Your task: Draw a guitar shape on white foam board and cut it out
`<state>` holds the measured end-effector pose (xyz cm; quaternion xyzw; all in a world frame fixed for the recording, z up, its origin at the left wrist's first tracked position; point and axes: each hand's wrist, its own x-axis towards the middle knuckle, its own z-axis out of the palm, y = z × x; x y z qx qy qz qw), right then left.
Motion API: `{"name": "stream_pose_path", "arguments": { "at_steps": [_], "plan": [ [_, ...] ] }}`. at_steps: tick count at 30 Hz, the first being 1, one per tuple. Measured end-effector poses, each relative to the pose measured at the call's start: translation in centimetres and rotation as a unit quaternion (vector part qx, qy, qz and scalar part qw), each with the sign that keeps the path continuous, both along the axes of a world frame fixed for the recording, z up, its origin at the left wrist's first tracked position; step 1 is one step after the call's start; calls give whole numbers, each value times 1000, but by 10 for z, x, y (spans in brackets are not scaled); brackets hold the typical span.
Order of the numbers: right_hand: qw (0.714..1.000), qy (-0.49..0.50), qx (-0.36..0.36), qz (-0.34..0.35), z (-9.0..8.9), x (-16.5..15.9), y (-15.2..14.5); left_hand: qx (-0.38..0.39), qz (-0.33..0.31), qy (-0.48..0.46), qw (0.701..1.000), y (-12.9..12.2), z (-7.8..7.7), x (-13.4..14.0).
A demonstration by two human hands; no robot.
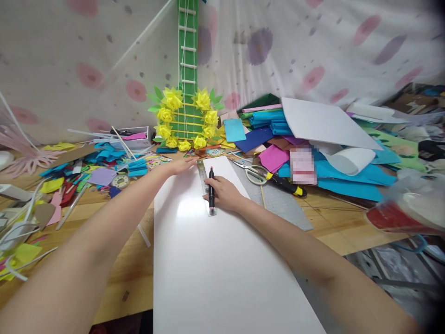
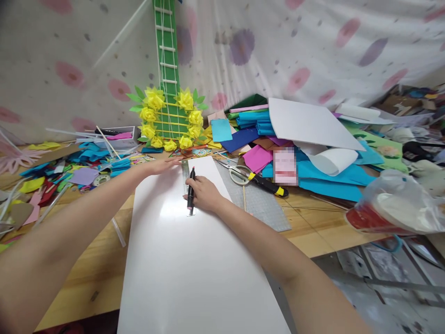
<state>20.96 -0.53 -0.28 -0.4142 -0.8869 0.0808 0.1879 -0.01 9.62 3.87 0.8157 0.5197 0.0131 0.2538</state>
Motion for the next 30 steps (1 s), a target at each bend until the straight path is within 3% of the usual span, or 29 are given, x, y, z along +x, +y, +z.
{"name": "stream_pose_path", "arguments": {
  "at_steps": [4,10,15,23,30],
  "plan": [
    [1000,3,-5,22,-1,-2,-1,53,55,-79,994,3,-9,-21],
    [996,9,-37,75,-2,2,-2,45,100,-69,992,-19,-29,-33],
    [999,25,-41,8,-1,-13,3,68,98,-86,989,-25,-40,-22],
    [995,41,-58,75,-6,-11,1,69,87,-76,991,-22,-37,-16],
    [994,59,-58,69,-6,2,-4,43,101,-95,989,-14,-34,-16]
  ]
}}
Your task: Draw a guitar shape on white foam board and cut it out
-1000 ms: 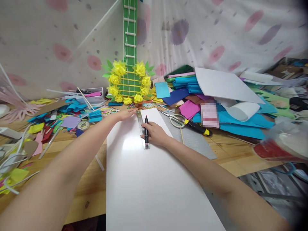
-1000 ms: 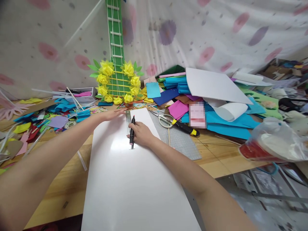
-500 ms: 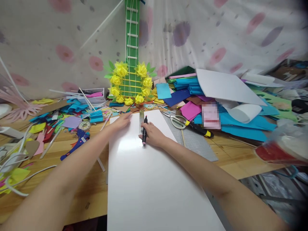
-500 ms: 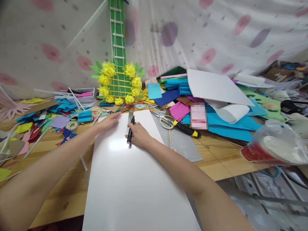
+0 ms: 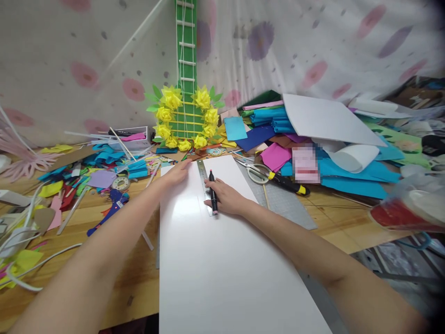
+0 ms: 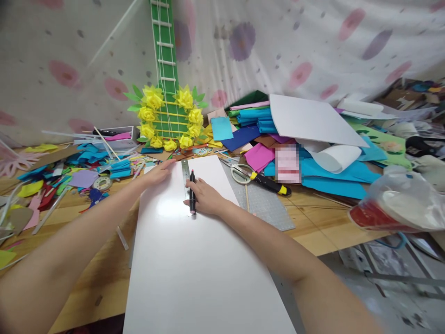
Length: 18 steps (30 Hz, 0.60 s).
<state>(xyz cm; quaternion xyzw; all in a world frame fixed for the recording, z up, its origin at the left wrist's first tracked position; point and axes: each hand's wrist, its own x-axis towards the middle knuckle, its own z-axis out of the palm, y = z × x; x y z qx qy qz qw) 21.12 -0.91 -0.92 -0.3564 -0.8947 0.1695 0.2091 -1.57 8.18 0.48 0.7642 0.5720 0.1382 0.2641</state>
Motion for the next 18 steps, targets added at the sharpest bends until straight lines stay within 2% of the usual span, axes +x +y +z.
{"name": "stream_pose_path", "arguments": {
  "at_steps": [5,8,12,18],
  "plan": [
    [1000,7,-9,-7,0,-4,7,4,-6,10,1000,2,4,-5],
    [1000,8,-7,-1,-1,-3,9,38,-54,50,997,-2,9,-3],
    [1000,4,-10,0,-1,-2,9,82,-135,119,980,-6,13,10],
    [999,-1,-36,1,3,0,10,69,-151,155,974,-9,7,27]
  ]
}}
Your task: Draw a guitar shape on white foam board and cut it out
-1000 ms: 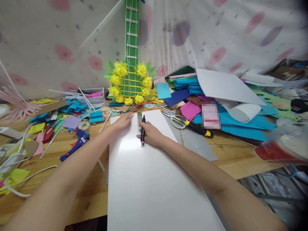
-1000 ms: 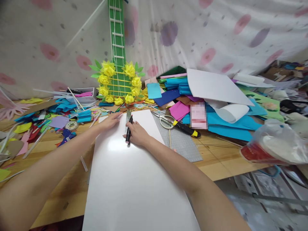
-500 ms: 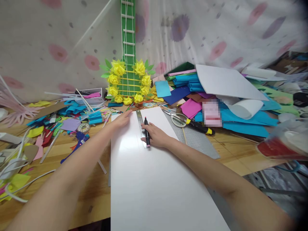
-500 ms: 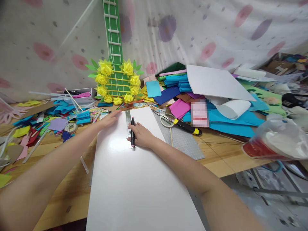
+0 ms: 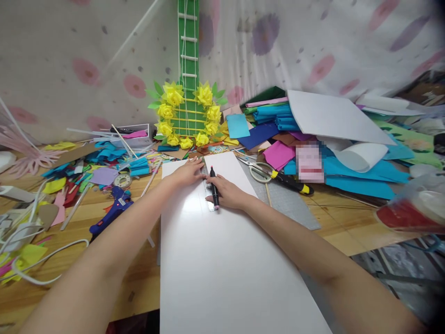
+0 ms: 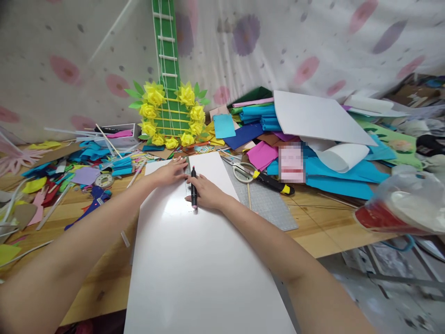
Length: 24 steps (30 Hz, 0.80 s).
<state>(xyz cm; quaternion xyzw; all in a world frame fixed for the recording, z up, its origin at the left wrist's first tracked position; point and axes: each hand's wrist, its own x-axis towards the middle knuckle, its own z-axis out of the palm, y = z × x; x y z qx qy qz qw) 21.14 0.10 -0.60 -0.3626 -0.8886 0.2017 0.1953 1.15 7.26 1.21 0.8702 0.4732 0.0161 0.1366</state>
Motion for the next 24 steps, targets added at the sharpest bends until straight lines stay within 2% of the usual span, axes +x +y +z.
{"name": "stream_pose_path", "arguments": {
  "at_steps": [5,9,11,15,18,21,24],
  "plan": [
    [999,20,-30,-1,4,1,-1,-28,12,-3,1000,-5,1,0],
    [989,89,-112,-32,4,5,0,-42,13,10,999,-9,6,4],
    [969,173,-151,-86,4,10,4,-38,17,17,999,-11,7,8],
    [895,369,-171,-185,4,27,17,-35,28,17,999,-13,4,11],
    [853,428,-209,-212,2,38,19,-42,30,9,999,-12,0,11],
    [836,449,-223,-222,-2,41,15,-43,34,4,998,-10,-4,11],
    [833,457,-212,-228,-7,39,10,-42,35,0,999,-10,-5,10]
  ]
}}
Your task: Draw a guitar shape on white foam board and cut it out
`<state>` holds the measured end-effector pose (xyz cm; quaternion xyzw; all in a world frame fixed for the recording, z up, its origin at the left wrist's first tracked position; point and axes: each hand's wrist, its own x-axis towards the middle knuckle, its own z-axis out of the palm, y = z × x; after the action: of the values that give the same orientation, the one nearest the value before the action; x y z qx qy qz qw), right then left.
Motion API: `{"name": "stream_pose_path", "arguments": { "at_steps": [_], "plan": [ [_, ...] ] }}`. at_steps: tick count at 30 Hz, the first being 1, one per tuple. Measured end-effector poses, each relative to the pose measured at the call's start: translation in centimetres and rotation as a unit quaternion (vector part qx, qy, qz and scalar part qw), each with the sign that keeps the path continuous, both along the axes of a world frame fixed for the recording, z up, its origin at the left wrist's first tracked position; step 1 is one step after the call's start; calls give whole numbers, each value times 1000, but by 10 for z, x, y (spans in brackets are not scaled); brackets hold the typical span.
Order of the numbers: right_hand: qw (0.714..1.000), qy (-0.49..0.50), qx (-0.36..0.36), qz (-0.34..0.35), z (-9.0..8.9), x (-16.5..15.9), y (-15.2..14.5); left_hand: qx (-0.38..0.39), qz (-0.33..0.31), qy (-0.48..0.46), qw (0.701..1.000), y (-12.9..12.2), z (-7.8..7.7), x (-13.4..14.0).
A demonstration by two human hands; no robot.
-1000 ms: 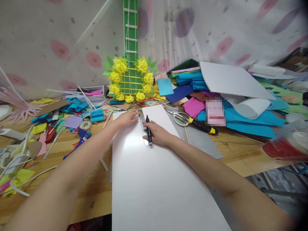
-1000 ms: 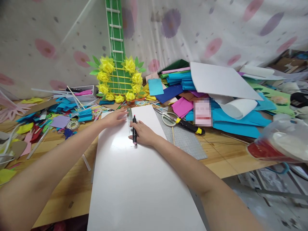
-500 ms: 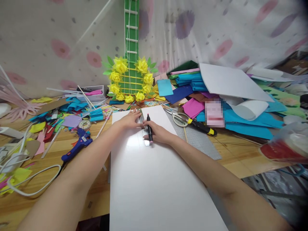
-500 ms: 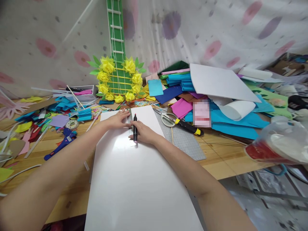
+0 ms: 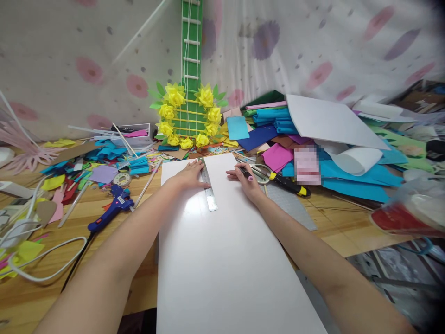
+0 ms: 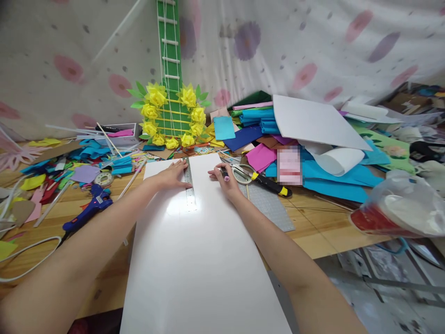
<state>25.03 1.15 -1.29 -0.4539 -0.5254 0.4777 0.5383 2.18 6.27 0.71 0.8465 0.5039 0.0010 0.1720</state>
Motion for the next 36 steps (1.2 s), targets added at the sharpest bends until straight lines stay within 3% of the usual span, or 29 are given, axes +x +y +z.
{"name": "stream_pose_path", "arguments": {
  "at_steps": [10,36],
  "plan": [
    [996,-83,25,-3,-5,-2,-3,7,10,22,1000,-8,10,0],
    [996,-83,25,-5,-7,-2,-2,-3,-4,30,1000,-6,5,-4]
  ]
}}
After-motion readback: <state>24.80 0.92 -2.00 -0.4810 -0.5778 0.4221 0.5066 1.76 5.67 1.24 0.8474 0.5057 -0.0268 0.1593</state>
